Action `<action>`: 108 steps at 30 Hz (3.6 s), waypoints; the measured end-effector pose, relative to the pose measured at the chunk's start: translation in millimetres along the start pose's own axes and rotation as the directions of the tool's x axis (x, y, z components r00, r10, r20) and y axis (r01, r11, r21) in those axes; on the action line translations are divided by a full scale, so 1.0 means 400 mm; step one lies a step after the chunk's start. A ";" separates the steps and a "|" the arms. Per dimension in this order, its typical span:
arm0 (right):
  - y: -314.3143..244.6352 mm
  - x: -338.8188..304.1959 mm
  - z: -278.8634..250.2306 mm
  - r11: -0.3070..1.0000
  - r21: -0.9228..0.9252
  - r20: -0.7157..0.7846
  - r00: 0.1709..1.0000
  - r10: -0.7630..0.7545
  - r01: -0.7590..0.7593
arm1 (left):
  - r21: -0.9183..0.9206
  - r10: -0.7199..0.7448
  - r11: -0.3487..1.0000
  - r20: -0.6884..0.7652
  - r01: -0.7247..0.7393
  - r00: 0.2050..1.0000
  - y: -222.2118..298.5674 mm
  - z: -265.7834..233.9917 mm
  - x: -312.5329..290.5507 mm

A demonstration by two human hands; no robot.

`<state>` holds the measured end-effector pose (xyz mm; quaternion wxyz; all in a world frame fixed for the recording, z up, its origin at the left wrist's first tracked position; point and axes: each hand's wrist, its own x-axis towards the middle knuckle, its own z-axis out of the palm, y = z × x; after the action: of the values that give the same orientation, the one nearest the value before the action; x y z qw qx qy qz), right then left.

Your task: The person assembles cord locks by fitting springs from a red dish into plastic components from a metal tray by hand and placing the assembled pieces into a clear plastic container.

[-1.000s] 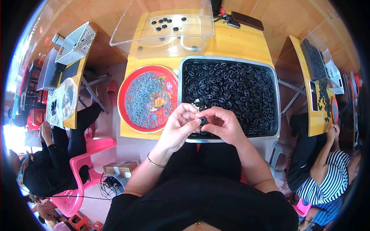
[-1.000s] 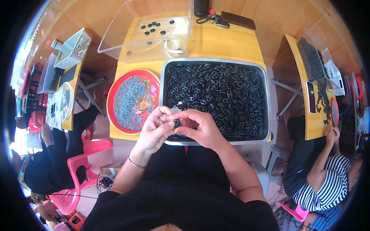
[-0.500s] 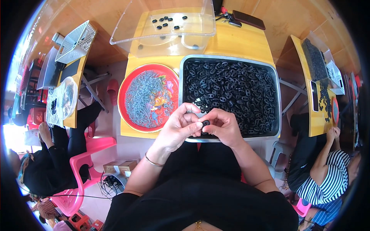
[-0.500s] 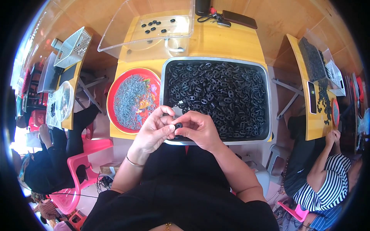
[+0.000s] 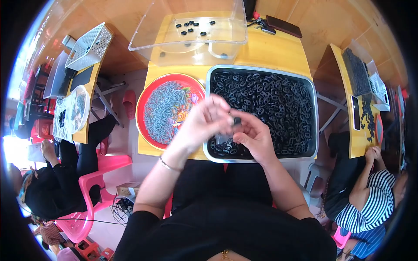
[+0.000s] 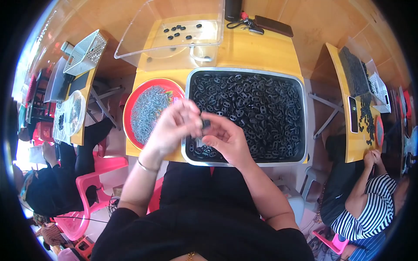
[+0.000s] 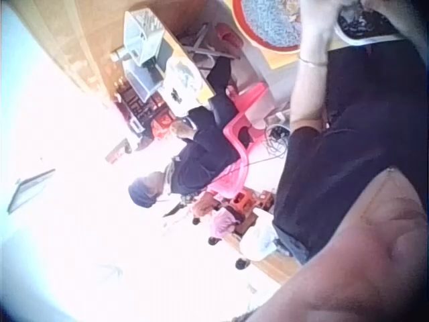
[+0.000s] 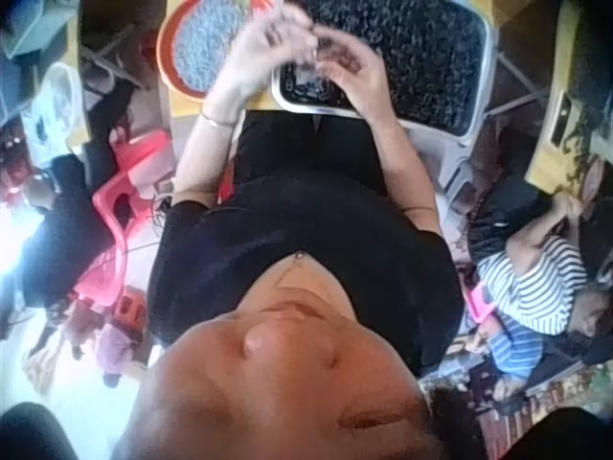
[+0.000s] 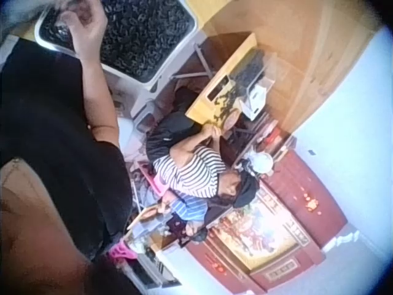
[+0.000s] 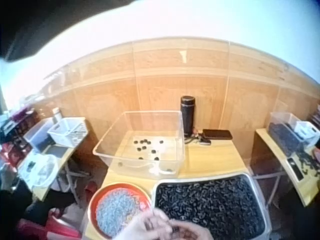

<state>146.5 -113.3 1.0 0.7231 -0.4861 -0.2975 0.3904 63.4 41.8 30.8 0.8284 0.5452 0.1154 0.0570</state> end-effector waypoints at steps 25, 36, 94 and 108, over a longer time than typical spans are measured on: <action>0.002 -0.010 -0.027 0.796 -0.603 -0.048 0.993 -0.105 0.054 | 0.994 0.231 -0.106 0.060 -0.036 0.971 -0.038 -0.182 -0.107; -0.002 0.016 -0.011 0.222 -0.926 0.322 0.945 0.049 0.304 | 0.980 0.261 -0.195 0.025 0.027 0.965 -0.049 -0.184 -0.095; -0.007 0.002 0.005 0.986 -0.143 -0.157 0.986 0.062 -0.085 | 0.204 0.215 0.963 -0.176 -0.178 0.961 -0.087 0.030 -0.048; -0.037 -0.003 -0.046 0.996 -0.074 -0.284 0.958 0.030 -0.053 | 0.965 0.300 -0.167 0.247 -0.204 0.921 -0.162 0.023 0.023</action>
<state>164.9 -126.4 8.2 0.7295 -0.5719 -0.1964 0.3196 72.7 9.6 -26.4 0.1164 0.9838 0.0367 0.1310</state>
